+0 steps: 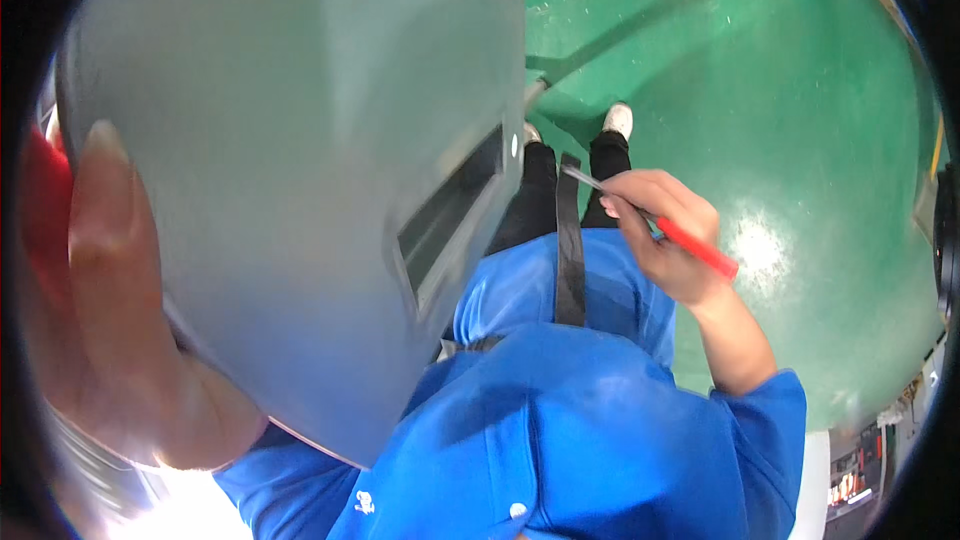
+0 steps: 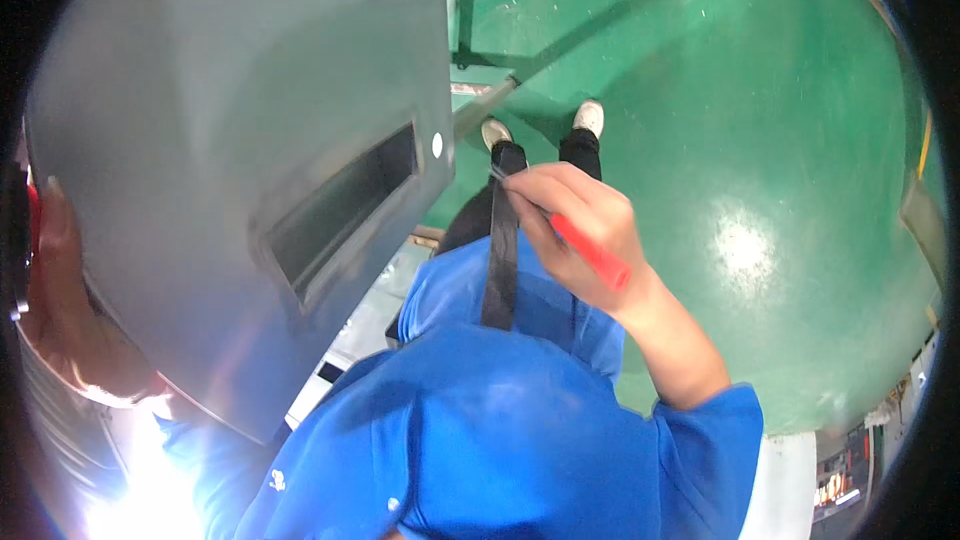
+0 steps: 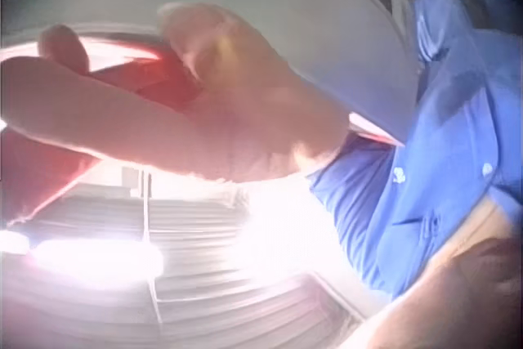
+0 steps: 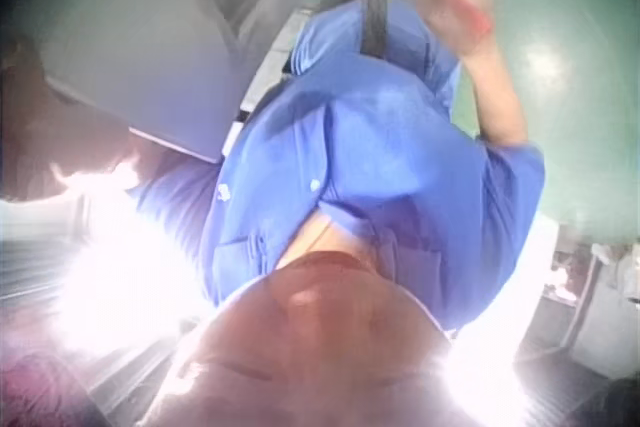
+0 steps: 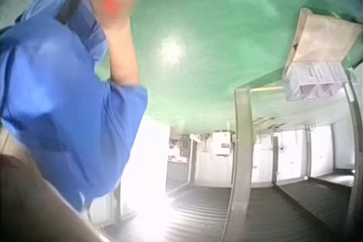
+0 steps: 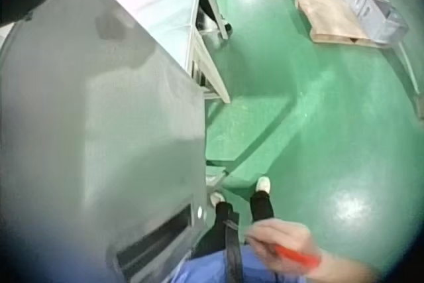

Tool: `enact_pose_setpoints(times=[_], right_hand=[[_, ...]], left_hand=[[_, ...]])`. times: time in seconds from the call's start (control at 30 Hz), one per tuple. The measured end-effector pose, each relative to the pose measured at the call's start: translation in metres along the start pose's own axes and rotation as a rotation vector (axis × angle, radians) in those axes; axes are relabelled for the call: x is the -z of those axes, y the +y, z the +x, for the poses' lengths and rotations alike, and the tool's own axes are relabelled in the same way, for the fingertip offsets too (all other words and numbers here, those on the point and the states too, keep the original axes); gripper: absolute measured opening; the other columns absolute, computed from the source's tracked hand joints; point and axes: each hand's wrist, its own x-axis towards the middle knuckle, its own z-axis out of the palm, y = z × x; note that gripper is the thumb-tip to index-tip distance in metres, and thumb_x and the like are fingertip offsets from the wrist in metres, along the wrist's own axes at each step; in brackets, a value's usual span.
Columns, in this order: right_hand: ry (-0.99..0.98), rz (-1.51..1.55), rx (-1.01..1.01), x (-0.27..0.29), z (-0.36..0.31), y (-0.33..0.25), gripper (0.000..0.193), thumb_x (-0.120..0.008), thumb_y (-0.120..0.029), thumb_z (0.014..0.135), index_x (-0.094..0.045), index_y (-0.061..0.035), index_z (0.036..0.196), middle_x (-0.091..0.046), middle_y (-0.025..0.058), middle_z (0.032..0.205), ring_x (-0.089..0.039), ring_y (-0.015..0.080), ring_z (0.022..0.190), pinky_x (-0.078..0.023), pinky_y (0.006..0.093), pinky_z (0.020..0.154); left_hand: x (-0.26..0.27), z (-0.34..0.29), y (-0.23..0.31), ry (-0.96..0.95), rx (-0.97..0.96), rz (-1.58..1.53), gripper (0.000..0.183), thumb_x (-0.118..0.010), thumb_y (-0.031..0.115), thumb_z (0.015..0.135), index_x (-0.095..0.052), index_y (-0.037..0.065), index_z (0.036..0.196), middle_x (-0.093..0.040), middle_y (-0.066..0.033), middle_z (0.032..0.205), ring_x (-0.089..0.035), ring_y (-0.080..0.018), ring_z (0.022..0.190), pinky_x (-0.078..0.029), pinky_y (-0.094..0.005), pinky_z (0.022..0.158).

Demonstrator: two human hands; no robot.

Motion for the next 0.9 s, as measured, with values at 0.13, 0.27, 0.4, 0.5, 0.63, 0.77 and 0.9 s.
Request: enact_pose_setpoints(times=[0.13, 0.27, 0.4, 0.5, 0.63, 0.77, 0.9], right_hand=[[0.031, 0.531, -0.240, -0.017, 0.025, -0.001, 0.012, -0.052, 0.004, 0.085, -0.060, 0.0066, 0.093, -0.061, 0.0122, 0.085, -0.062, 0.0157, 0.074, -0.053, 0.0264, 0.065], [0.079, 0.688, -0.253, -0.029, 0.032, 0.001, 0.011, -0.057, 0.002, 0.081, -0.062, 0.0033, 0.091, -0.062, 0.0109, 0.080, -0.061, 0.0144, 0.069, -0.049, 0.0240, 0.063], [-0.033, 0.536, -0.259, -0.023, 0.034, 0.004, 0.010, -0.057, 0.000, 0.082, -0.061, 0.0018, 0.091, -0.062, 0.0120, 0.086, -0.061, 0.0172, 0.072, -0.048, 0.0261, 0.065], [0.117, 0.346, -0.061, -0.011, 0.042, 0.005, 0.007, -0.056, -0.002, 0.084, -0.060, 0.0016, 0.088, -0.061, 0.0113, 0.087, -0.060, 0.0181, 0.074, -0.047, 0.0262, 0.068], [0.225, 0.568, 0.032, 0.005, 0.060, -0.017, 0.016, -0.042, -0.011, 0.095, -0.051, 0.0022, 0.097, -0.059, 0.0092, 0.081, -0.055, 0.0145, 0.070, -0.045, 0.0256, 0.066], [0.205, 0.473, 0.114, 0.027, 0.091, -0.077, 0.024, -0.039, -0.014, 0.096, -0.050, 0.0050, 0.104, -0.049, 0.0043, 0.072, -0.042, 0.0088, 0.059, -0.038, 0.0234, 0.056], [0.204, 0.551, 0.167, 0.014, 0.107, -0.138, 0.028, -0.055, -0.009, 0.089, -0.050, 0.0063, 0.112, -0.050, 0.0011, 0.078, -0.043, 0.0053, 0.064, -0.036, 0.0185, 0.057]], left_hand=[[-0.015, 0.009, -0.006, -0.010, -0.022, -0.049, 0.039, -0.049, 0.008, 0.087, -0.048, 0.003, 0.125, -0.051, -0.0146, 0.123, -0.047, -0.0249, 0.117, -0.038, -0.0409, 0.098], [-0.017, 0.007, -0.004, 0.005, -0.001, -0.061, 0.038, -0.049, 0.008, 0.087, -0.049, 0.003, 0.125, -0.051, -0.0145, 0.123, -0.047, -0.0249, 0.117, -0.038, -0.0410, 0.098], [-0.022, 0.010, -0.004, 0.004, 0.000, -0.104, 0.038, -0.049, 0.008, 0.087, -0.049, 0.003, 0.125, -0.052, -0.0143, 0.123, -0.047, -0.0248, 0.117, -0.038, -0.0410, 0.098], [-0.027, 0.012, 0.002, 0.017, 0.008, -0.133, 0.037, -0.049, 0.009, 0.087, -0.050, 0.003, 0.124, -0.052, -0.0143, 0.122, -0.047, -0.0247, 0.117, -0.038, -0.0410, 0.099], [-0.044, 0.005, 0.007, 0.025, 0.027, -0.293, 0.037, -0.049, 0.009, 0.088, -0.050, 0.003, 0.124, -0.053, -0.0142, 0.122, -0.048, -0.0247, 0.117, -0.038, -0.0410, 0.099], [-0.031, 0.020, 0.021, -0.126, -0.171, 0.046, 0.036, -0.047, -0.002, 0.085, -0.052, -0.001, 0.120, -0.050, -0.0156, 0.124, -0.048, -0.0261, 0.115, -0.038, -0.0375, 0.097], [-0.025, 0.023, 0.034, -0.094, -0.257, 0.097, 0.036, -0.055, -0.005, 0.072, -0.064, 0.004, 0.106, -0.054, -0.0125, 0.109, -0.051, -0.0294, 0.101, -0.037, -0.0388, 0.089]])
